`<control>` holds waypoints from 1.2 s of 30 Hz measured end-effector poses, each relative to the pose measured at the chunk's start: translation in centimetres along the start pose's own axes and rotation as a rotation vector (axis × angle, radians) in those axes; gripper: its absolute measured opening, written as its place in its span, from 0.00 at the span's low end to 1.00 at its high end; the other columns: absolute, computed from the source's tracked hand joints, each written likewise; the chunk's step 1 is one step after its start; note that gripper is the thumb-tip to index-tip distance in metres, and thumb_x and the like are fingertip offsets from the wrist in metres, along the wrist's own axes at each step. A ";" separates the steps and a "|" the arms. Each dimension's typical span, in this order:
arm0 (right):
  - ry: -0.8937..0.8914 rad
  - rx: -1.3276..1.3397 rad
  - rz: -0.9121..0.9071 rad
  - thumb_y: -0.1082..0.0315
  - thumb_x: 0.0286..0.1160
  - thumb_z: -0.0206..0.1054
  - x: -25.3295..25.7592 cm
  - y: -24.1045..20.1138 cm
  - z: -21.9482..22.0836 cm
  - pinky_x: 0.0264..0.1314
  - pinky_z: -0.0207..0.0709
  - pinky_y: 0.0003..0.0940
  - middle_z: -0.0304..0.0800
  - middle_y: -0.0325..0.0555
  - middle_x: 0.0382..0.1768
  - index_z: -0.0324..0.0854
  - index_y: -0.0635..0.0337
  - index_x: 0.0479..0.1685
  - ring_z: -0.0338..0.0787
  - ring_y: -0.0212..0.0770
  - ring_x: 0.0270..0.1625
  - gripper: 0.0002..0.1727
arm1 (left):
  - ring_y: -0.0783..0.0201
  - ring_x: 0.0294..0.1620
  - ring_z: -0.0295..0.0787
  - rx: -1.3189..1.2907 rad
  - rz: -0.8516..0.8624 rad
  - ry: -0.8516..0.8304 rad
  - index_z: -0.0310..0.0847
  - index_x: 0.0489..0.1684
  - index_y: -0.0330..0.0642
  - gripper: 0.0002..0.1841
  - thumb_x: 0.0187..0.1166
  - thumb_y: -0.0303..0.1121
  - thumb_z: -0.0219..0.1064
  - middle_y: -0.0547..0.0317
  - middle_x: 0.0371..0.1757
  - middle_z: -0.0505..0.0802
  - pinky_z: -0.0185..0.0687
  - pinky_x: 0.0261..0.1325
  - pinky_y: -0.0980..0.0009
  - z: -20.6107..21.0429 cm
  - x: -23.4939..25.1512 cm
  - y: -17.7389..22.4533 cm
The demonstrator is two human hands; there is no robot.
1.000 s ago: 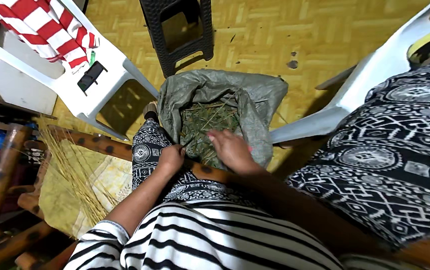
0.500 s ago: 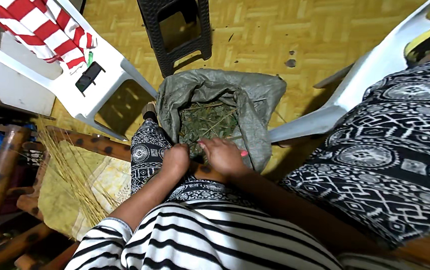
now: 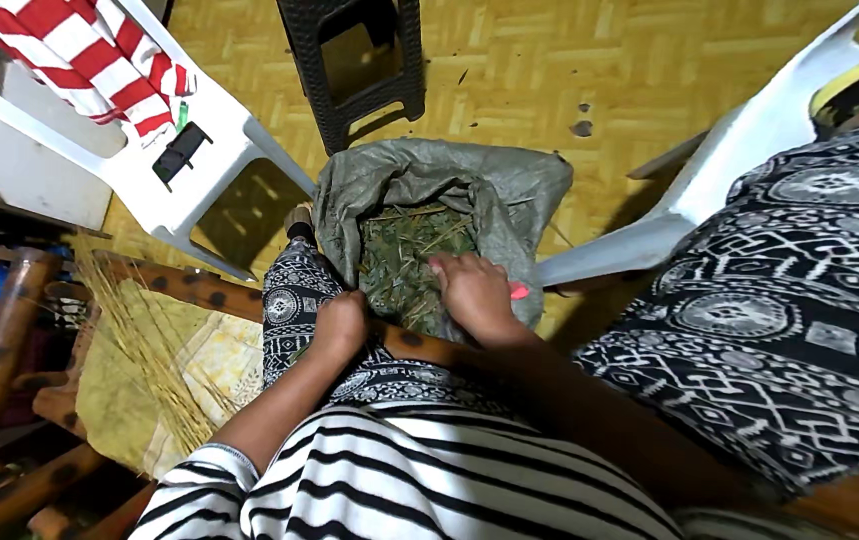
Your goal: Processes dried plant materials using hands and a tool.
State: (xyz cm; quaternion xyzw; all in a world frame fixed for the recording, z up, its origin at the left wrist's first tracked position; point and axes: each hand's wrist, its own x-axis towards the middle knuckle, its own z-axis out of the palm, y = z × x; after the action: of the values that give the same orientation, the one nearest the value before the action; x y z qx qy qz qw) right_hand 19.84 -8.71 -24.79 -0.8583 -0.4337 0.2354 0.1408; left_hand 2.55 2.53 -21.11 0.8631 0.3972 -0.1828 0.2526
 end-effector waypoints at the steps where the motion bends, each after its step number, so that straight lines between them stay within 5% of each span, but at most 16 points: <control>1: 0.001 0.036 0.017 0.58 0.94 0.53 0.1 0.0 -0.2 0.68 0.72 0.71 0.86 0.69 0.63 0.82 0.61 0.73 0.84 0.72 0.68 0.22 | 0.40 0.62 0.90 -0.037 -0.022 -0.032 0.87 0.58 0.31 0.15 0.89 0.32 0.57 0.36 0.57 0.92 0.80 0.68 0.41 -0.2 0.1 -0.1; 9: -0.228 0.260 -0.145 0.58 0.95 0.51 -2.0 -2.9 0.3 0.73 0.73 0.67 0.86 0.63 0.67 0.80 0.59 0.76 0.84 0.66 0.71 0.23 | 0.40 0.60 0.90 -0.253 -0.094 -0.102 0.87 0.59 0.31 0.18 0.93 0.36 0.54 0.35 0.54 0.93 0.79 0.68 0.41 -1.1 0.8 1.1; 26: -0.087 -0.009 -0.078 0.58 0.93 0.53 -1.0 -1.6 0.7 0.68 0.73 0.69 0.88 0.67 0.59 0.84 0.59 0.70 0.86 0.69 0.65 0.21 | 0.40 0.54 0.92 0.121 0.094 0.103 0.88 0.56 0.33 0.14 0.88 0.30 0.58 0.38 0.49 0.93 0.81 0.60 0.42 0.8 0.3 1.1; 31: -0.029 0.016 0.055 0.56 0.95 0.51 0.2 0.0 -0.1 0.68 0.72 0.72 0.85 0.71 0.64 0.81 0.62 0.73 0.84 0.73 0.68 0.24 | 0.40 0.52 0.92 0.125 0.100 0.154 0.88 0.56 0.34 0.13 0.85 0.26 0.59 0.38 0.47 0.93 0.82 0.56 0.41 1.0 0.2 0.1; 36: -0.138 0.125 -0.114 0.57 0.94 0.53 -1.1 -2.1 -0.1 0.72 0.73 0.68 0.88 0.66 0.63 0.82 0.60 0.74 0.85 0.68 0.69 0.23 | 0.38 0.50 0.92 0.128 0.121 0.188 0.87 0.59 0.34 0.14 0.84 0.25 0.59 0.37 0.47 0.93 0.82 0.54 0.41 0.8 0.2 0.4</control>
State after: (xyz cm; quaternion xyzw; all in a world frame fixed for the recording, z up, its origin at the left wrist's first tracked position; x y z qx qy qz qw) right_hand 17.91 -8.33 -23.48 -0.8036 -0.4750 0.3120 0.1769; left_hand 2.87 1.97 -21.79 0.9132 0.3537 -0.1105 0.1693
